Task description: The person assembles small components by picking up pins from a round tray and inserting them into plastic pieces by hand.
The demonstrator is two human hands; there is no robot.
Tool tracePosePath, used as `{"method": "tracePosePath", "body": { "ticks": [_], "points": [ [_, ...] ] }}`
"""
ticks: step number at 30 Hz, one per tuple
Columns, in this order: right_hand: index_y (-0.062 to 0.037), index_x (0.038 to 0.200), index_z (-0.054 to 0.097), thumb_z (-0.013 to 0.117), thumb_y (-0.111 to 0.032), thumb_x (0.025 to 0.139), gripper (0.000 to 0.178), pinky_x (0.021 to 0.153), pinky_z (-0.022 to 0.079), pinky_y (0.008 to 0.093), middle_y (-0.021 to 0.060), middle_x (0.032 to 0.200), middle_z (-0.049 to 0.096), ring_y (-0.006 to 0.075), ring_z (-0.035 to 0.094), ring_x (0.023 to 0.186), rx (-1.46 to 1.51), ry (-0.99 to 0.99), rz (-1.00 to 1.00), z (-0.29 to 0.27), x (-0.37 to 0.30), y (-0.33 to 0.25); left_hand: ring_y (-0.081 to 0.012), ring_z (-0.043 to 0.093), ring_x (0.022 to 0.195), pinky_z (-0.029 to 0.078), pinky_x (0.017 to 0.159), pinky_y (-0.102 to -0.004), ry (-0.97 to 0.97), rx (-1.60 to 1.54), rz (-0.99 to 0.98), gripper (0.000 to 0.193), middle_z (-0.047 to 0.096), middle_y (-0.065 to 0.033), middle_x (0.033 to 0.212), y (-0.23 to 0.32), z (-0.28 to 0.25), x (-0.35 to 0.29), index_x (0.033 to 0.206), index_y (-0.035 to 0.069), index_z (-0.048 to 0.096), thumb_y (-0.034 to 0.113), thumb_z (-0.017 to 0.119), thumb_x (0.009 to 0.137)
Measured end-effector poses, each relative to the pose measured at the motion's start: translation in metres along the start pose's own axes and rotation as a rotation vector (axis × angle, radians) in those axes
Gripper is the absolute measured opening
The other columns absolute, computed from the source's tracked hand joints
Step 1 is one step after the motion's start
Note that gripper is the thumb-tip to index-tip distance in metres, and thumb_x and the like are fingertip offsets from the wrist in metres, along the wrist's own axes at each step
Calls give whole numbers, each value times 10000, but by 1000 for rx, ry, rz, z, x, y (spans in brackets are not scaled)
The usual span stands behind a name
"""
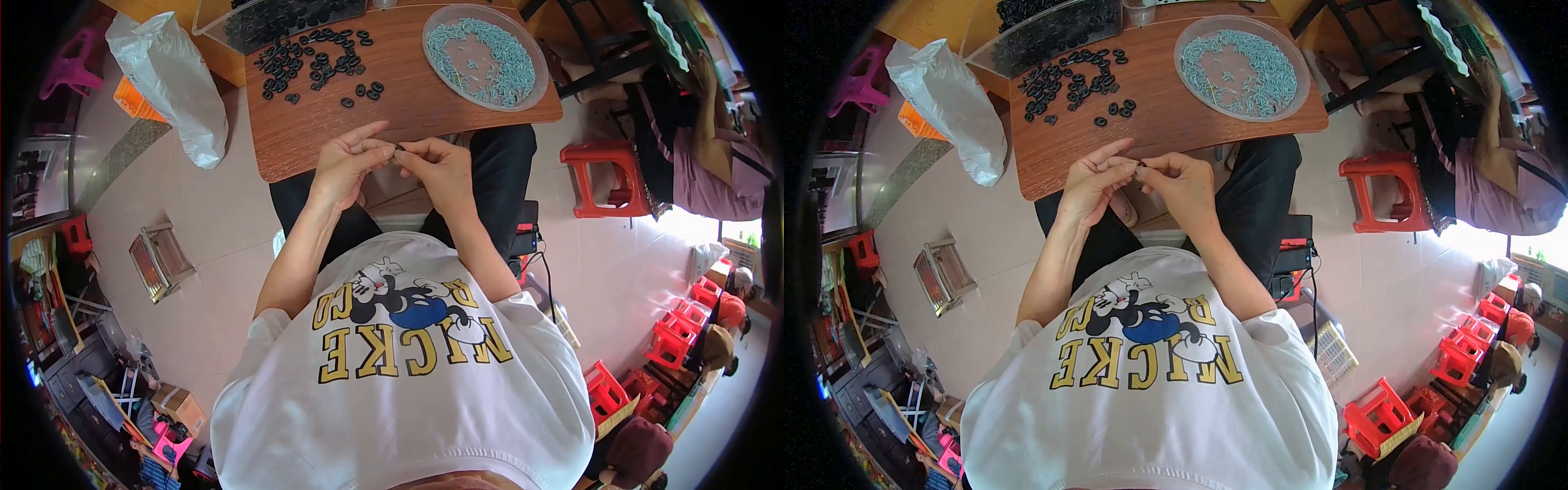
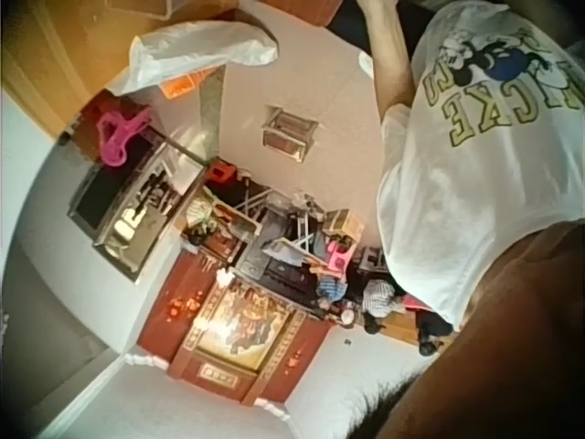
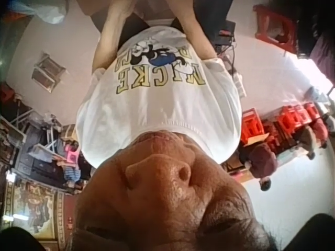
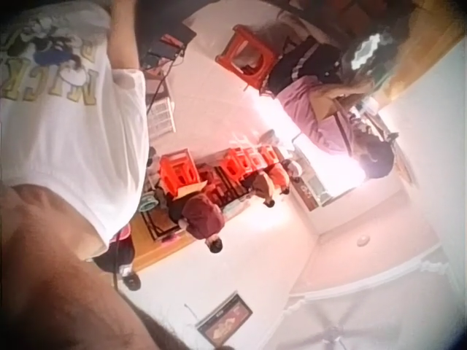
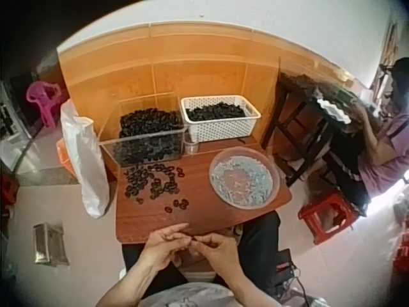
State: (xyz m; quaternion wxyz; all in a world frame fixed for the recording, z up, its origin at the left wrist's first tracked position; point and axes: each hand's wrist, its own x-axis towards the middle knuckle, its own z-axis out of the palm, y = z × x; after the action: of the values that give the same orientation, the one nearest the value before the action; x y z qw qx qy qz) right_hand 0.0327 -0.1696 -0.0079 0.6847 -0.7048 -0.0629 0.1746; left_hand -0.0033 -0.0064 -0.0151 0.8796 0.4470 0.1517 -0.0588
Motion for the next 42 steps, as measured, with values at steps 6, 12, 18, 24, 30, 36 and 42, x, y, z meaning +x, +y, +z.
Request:
{"method": "tracePosePath", "body": {
  "ticks": [6, 12, 18, 24, 30, 36, 42],
  "points": [
    [24, 889, 683, 667, -50, 782, 131, 556, 471, 216, 79, 687, 669, 87, 625, 604, -127, 160, -163, 12, -5, -3, -107, 612, 731, 480, 646, -189, 62, -28, -31, 466, 670, -124, 895, -1, 2, 3, 1227, -87, 478, -13, 652, 801],
    [24, 888, 676, 662, -32, 780, 122, 563, 485, 226, 90, 697, 672, 103, 637, 619, -254, 198, -326, 11, -7, -1, -104, 615, 732, 479, 644, -185, 87, -46, -25, 463, 671, -113, 894, -8, 1, 5, 1226, -77, 485, 0, 657, 803],
    [24, 893, 676, 663, -44, 785, 129, 563, 484, 234, 103, 702, 673, 114, 637, 613, -47, 70, -66, 7, -5, 3, -94, 605, 731, 477, 649, -184, 43, -4, -13, 492, 669, -109, 891, -6, -1, 4, 1249, -72, 467, -6, 660, 801],
    [15, 909, 682, 666, -58, 794, 137, 580, 483, 234, 94, 735, 679, 112, 633, 613, -252, 165, -254, 18, -8, 8, -98, 604, 753, 479, 657, -189, 29, 24, -18, 486, 665, -112, 915, -9, -8, 5, 1263, -67, 454, -5, 640, 819],
    [7, 905, 685, 670, -51, 790, 129, 574, 481, 226, 91, 732, 677, 107, 633, 623, -206, 165, -265, 19, -9, -1, -111, 615, 794, 481, 663, -197, 17, -127, -60, 456, 660, -105, 929, -13, -14, 8, 1254, -58, 465, 1, 626, 831],
    [23, 890, 686, 676, -52, 786, 128, 572, 465, 204, 60, 701, 670, 75, 611, 617, -63, 127, -109, 18, -9, 2, -108, 614, 801, 477, 672, -194, 27, -128, -68, 465, 662, -97, 911, -15, -14, 5, 1257, -55, 466, -2, 631, 825],
    [33, 878, 685, 679, -39, 779, 122, 559, 449, 193, 41, 707, 659, 69, 591, 604, 57, 51, -9, 17, -2, 10, -108, 606, 782, 473, 700, -204, 36, -47, -57, 474, 667, -105, 906, -10, -14, 0, 1260, -60, 461, -6, 633, 822]
  ]
}}
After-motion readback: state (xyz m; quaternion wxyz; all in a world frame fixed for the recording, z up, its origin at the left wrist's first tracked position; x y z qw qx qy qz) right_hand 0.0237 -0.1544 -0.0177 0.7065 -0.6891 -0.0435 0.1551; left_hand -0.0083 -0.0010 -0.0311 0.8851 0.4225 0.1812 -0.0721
